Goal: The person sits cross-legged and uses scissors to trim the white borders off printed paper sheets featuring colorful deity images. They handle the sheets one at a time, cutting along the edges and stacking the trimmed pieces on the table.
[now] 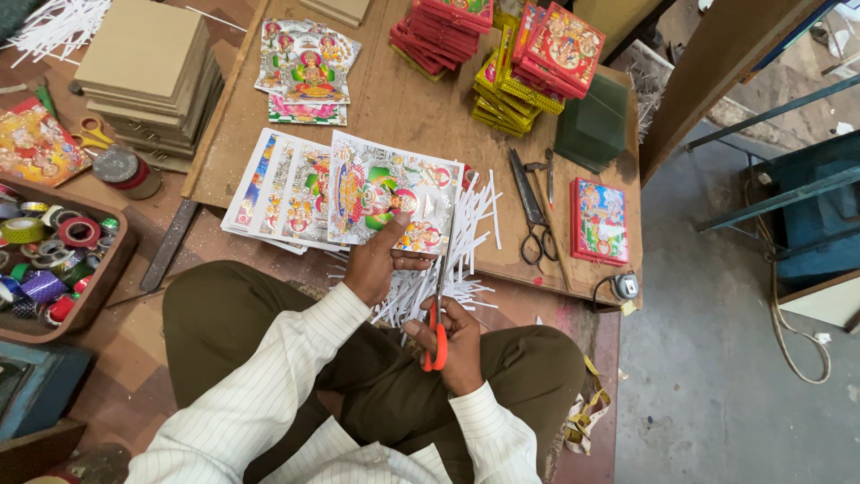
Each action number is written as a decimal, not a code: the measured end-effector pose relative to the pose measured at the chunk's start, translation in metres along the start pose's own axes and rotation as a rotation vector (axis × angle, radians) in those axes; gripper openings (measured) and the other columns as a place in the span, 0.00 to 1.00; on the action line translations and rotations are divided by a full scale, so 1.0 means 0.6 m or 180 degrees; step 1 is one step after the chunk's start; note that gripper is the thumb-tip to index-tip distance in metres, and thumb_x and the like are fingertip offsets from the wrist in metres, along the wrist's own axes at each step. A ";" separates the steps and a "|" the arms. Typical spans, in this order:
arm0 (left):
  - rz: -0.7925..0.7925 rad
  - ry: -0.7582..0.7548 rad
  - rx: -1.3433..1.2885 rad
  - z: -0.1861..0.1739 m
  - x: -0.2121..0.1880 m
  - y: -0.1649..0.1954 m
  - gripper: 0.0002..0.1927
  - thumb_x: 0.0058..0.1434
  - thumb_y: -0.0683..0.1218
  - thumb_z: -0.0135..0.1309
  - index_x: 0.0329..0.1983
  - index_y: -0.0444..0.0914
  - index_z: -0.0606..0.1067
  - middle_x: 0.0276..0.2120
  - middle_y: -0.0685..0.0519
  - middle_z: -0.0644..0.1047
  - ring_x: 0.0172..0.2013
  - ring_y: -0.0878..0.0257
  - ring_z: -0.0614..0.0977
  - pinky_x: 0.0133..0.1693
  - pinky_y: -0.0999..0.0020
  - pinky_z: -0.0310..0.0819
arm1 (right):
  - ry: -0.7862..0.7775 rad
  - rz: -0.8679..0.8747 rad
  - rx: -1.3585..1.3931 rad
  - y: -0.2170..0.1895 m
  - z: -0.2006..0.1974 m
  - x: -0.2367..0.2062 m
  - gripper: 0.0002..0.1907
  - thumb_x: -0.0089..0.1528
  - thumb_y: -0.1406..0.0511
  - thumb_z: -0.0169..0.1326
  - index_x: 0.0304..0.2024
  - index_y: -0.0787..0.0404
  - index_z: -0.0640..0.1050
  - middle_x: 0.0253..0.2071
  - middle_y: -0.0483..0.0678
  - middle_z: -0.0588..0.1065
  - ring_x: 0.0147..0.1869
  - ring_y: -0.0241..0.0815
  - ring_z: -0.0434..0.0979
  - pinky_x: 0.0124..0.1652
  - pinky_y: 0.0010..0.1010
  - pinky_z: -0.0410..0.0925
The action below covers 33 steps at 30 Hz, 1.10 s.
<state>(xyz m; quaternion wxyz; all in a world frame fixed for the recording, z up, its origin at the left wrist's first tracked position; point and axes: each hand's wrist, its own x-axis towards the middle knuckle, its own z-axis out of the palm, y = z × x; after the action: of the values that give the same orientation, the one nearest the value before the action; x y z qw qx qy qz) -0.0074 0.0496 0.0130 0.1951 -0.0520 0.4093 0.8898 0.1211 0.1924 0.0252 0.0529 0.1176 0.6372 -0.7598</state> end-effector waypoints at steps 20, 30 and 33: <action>-0.0151 -0.0198 0.0075 -0.004 -0.018 -0.023 0.25 0.71 0.57 0.45 0.58 0.32 0.73 0.44 0.46 0.81 0.39 0.57 0.85 0.39 0.63 0.84 | 0.0203 -0.0262 -0.0104 -0.012 0.008 0.013 0.17 0.56 0.71 0.67 0.44 0.65 0.75 0.21 0.41 0.74 0.19 0.27 0.68 0.20 0.21 0.62; -0.0178 -0.0201 0.0113 -0.010 -0.017 -0.027 0.26 0.70 0.55 0.47 0.60 0.31 0.72 0.45 0.45 0.80 0.39 0.57 0.85 0.40 0.62 0.84 | 0.0158 -0.0342 0.0000 -0.009 0.006 0.017 0.18 0.56 0.70 0.67 0.45 0.66 0.75 0.22 0.42 0.74 0.19 0.29 0.70 0.20 0.21 0.63; -0.0262 -0.0192 0.0241 -0.005 -0.029 -0.026 0.27 0.69 0.56 0.47 0.61 0.32 0.72 0.47 0.47 0.80 0.40 0.58 0.85 0.40 0.63 0.84 | 0.0101 -0.0568 0.0075 -0.021 0.001 0.026 0.18 0.58 0.68 0.66 0.47 0.67 0.75 0.25 0.42 0.74 0.21 0.30 0.71 0.22 0.22 0.65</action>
<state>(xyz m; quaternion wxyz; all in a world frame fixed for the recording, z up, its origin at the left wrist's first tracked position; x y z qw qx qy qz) 0.0146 0.0515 0.0045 0.2455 -0.0345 0.4341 0.8661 0.1031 0.1955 0.0336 -0.0266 0.0730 0.6369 -0.7670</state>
